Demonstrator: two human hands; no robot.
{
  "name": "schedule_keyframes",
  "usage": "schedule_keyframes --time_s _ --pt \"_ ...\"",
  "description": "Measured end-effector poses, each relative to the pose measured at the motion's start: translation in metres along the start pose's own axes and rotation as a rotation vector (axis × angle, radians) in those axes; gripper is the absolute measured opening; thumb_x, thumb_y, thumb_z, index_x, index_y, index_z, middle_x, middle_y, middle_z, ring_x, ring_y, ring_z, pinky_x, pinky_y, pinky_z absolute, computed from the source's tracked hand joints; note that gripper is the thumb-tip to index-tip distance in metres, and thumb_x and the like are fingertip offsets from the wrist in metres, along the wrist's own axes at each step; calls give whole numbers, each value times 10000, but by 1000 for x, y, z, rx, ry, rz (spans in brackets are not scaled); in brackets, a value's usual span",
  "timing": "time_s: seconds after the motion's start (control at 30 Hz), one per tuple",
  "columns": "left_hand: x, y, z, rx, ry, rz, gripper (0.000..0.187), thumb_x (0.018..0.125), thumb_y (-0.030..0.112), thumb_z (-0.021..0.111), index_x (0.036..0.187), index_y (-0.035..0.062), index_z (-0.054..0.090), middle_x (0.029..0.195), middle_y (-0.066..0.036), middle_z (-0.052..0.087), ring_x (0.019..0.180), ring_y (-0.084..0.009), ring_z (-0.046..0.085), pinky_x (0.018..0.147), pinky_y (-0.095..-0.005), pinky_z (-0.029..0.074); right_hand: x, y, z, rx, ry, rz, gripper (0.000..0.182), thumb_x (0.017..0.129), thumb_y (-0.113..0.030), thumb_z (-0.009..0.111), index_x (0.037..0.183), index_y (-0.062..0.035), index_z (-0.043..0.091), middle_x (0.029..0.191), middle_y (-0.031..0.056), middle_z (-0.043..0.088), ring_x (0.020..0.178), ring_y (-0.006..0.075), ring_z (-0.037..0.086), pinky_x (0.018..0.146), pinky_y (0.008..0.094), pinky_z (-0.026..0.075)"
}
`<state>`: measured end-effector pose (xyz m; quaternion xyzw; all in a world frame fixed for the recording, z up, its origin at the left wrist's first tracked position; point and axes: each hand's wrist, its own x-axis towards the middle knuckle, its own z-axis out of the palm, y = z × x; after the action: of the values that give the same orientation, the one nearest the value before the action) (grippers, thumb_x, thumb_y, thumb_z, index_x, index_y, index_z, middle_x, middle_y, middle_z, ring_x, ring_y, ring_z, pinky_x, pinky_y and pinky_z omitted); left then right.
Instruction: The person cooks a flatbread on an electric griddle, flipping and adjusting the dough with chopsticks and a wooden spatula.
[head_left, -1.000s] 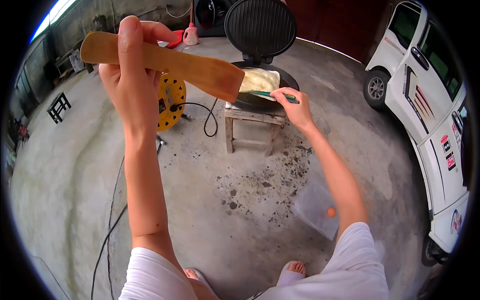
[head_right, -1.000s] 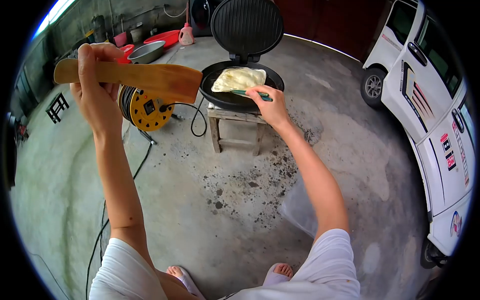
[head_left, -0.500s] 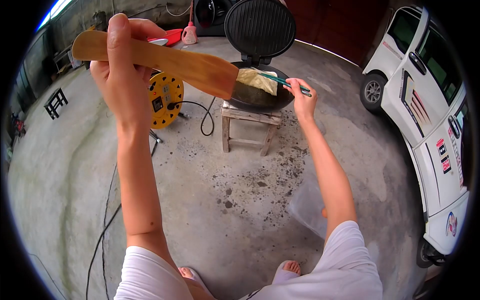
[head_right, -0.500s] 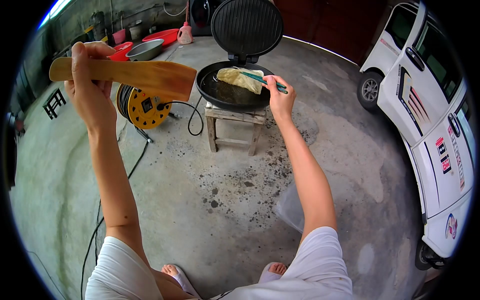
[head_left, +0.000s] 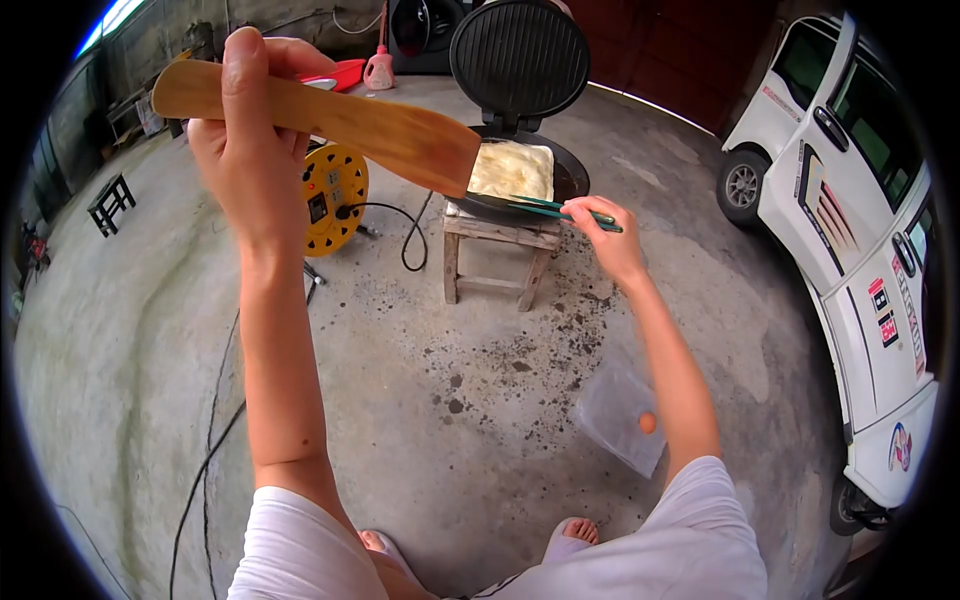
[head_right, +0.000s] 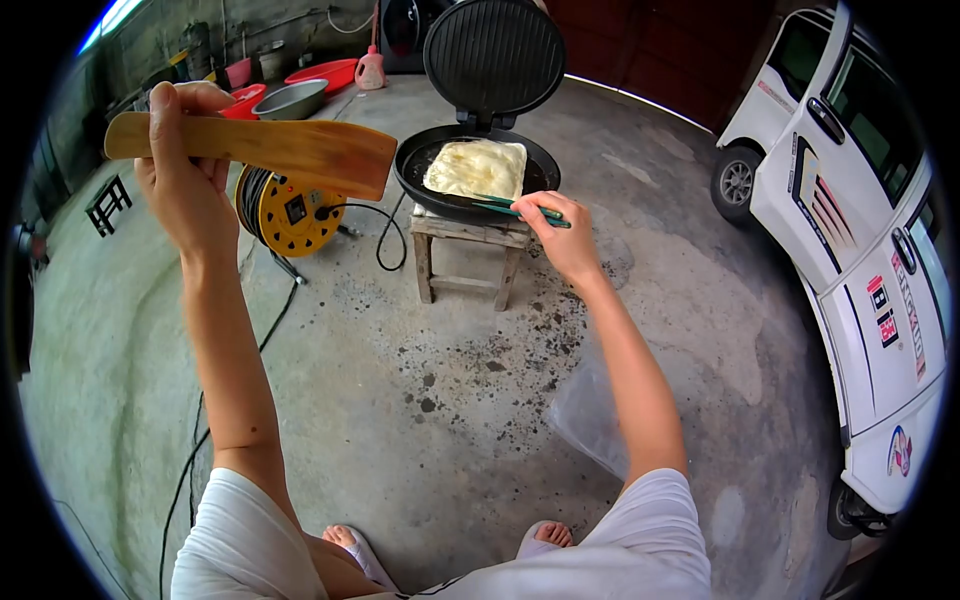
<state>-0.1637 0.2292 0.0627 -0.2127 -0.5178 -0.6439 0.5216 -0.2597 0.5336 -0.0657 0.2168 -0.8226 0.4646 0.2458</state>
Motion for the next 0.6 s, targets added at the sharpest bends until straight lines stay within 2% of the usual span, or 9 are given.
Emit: schedule_keyframes --time_s 0.4,0.6 --pt "0 2 0 26 -11 19 458 923 372 470 692 11 631 520 38 462 422 2 294 398 -180 187 -4 -2 -17 -103 -8 -4 189 844 -206 601 823 -31 671 775 52 649 716 139 611 662 264 455" --pt "-1 0 0 15 -25 29 455 923 375 473 701 12 634 536 32 479 422 4 298 395 -176 188 -3 -4 -11 -38 -6 36 193 847 -218 598 829 -42 675 787 43 653 732 133 605 670 264 456"
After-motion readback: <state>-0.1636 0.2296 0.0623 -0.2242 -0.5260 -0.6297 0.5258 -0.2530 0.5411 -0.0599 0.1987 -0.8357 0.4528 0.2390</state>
